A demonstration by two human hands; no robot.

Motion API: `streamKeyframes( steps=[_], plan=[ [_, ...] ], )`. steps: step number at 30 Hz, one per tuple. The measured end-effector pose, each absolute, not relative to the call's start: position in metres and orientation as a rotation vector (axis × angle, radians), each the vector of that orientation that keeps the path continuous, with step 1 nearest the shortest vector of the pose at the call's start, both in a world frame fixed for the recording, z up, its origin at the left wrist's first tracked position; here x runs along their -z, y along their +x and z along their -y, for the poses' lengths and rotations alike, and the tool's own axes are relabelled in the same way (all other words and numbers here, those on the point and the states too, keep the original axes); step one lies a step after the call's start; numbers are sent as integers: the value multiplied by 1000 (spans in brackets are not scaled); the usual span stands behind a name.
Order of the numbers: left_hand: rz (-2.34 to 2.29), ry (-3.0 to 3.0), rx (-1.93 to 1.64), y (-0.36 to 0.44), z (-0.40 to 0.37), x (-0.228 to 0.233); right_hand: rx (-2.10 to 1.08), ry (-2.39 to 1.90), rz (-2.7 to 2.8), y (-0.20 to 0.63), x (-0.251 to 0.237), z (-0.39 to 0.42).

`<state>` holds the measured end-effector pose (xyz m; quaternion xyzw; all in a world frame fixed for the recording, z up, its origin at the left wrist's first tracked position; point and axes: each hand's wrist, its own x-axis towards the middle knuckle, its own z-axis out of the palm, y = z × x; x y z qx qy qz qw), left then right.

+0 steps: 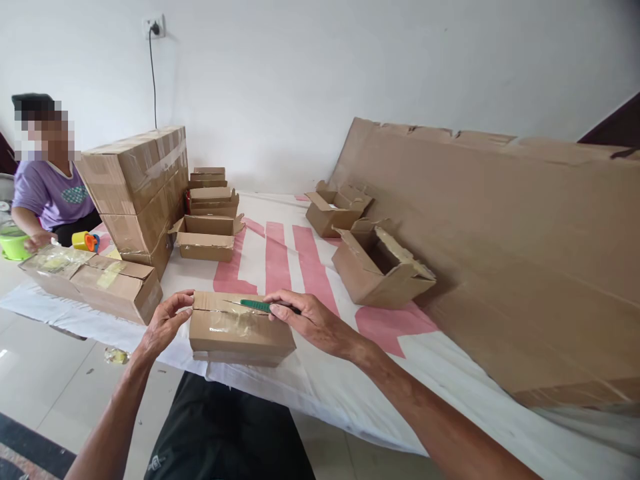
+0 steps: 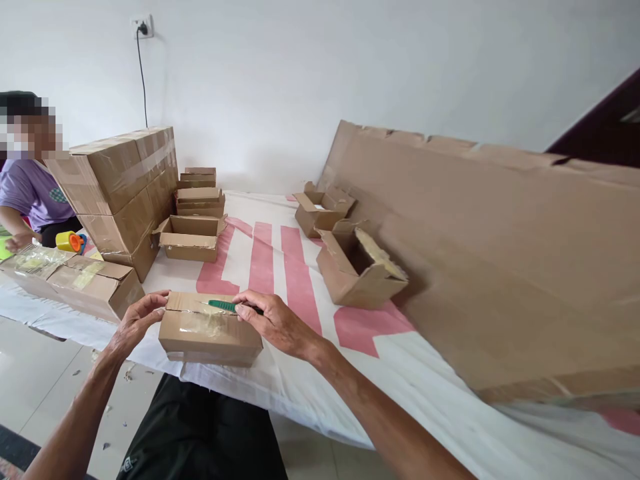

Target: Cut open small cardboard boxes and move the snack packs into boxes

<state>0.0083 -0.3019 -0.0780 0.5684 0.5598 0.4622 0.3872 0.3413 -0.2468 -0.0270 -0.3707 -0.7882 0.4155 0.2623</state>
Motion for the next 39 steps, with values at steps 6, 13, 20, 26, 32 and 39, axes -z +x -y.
streamKeyframes(
  steps=[6,13,20,26,32,39],
  plan=[
    [-1368,1401,-1195,8,298,84,-1074,-980,2283,321,22,239],
    [-1314,1412,-1195,6,300,86,-1065,-955,2341,316,11,233],
    [-1255,1414,-1160,4,301,91,-1024,-965,2440,313,-2,233],
    [-1212,1444,-1163,5,300,92,-965,-961,2524,301,-14,235],
    [-1223,1432,-1168,9,297,89,-773,-923,2628,284,-19,228],
    [-1263,1459,-1190,9,296,87,-420,-1112,2921,290,-34,226]
  ],
)
